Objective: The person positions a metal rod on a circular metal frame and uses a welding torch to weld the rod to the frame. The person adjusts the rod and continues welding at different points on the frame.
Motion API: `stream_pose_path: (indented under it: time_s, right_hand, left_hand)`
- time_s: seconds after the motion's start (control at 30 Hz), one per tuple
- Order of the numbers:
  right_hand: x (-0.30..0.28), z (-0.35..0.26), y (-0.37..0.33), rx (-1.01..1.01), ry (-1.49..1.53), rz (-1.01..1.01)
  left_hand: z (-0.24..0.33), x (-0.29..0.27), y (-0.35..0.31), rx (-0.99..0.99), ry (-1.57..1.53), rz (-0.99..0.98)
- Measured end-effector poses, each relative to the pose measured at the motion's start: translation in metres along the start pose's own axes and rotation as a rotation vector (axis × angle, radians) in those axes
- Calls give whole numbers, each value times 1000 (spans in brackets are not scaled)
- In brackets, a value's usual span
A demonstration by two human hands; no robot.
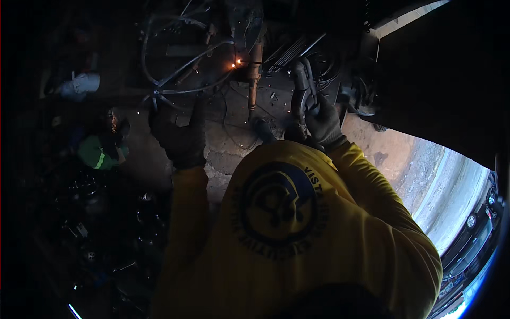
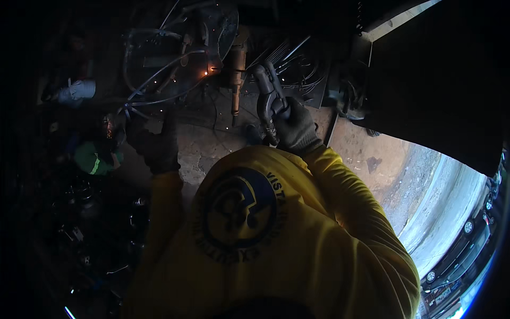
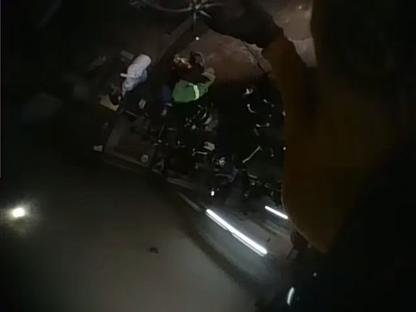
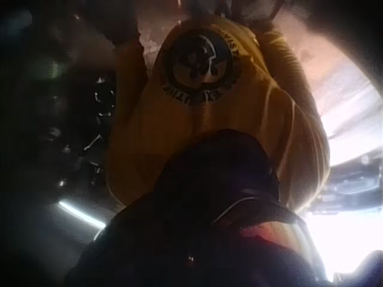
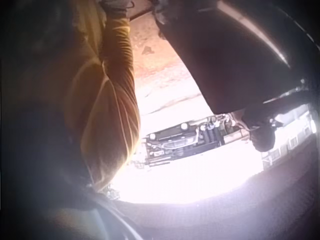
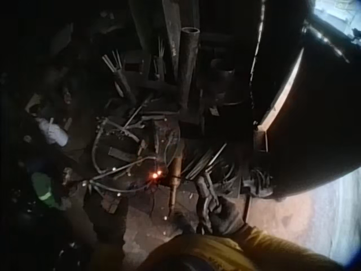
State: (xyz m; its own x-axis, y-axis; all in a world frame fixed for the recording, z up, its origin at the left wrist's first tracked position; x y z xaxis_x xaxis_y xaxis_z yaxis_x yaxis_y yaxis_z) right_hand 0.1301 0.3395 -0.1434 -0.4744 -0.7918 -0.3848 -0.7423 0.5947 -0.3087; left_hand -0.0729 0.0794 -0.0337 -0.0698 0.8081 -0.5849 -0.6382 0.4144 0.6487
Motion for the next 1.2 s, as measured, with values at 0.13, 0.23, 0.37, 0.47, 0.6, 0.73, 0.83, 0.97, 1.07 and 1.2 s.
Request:
stream_pose_path:
  time_s: [0.13, 0.23, 0.37, 0.47, 0.6, 0.73, 0.83, 0.97, 1.07, 1.2]
  right_hand:
    - [6, 10, 3, 44, 9, -78]
    - [10, 18, 3, 81, 37, -104]
    - [11, 15, 5, 56, 85, -98]
    - [11, 11, 5, 51, 82, -108]
    - [13, 13, 5, 60, 86, -126]
    - [13, 11, 5, 69, 81, -123]
    - [13, 12, 4, 53, 75, -125]
    - [14, 8, 3, 71, 96, -152]
    - [14, 6, 2, 56, 116, -176]
    - [18, 19, 5, 36, 210, -216]
  left_hand:
    - [-3, -6, 2, 105, 63, -99]
    - [-11, -6, -4, 109, 49, -58]
    - [-10, -6, -3, 106, 23, -33]
    - [-13, -6, -5, 119, 45, -43]
    - [-17, -7, -9, 137, 68, -44]
    - [-17, -8, -10, 153, 89, -83]
    - [-24, -9, -16, 140, 122, -111]
    - [-17, -8, -22, 208, 177, 10]
    - [-18, -7, -26, 232, 132, 73]
    - [-17, -9, -27, 232, 172, 85]
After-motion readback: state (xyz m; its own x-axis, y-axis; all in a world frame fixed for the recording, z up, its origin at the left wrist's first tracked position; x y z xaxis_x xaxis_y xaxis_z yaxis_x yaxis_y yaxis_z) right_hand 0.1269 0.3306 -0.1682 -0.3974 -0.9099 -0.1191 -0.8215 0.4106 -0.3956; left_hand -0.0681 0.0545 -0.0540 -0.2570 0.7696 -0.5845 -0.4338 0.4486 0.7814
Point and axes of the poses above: each hand's wrist, its own y-axis towards the middle knuckle, its own x-axis out of the palm, z = x × y, the point moved 4 cm from there along y, towards the middle knuckle, and after that the axes turned 15 degrees about x, right-handed, at the moved point
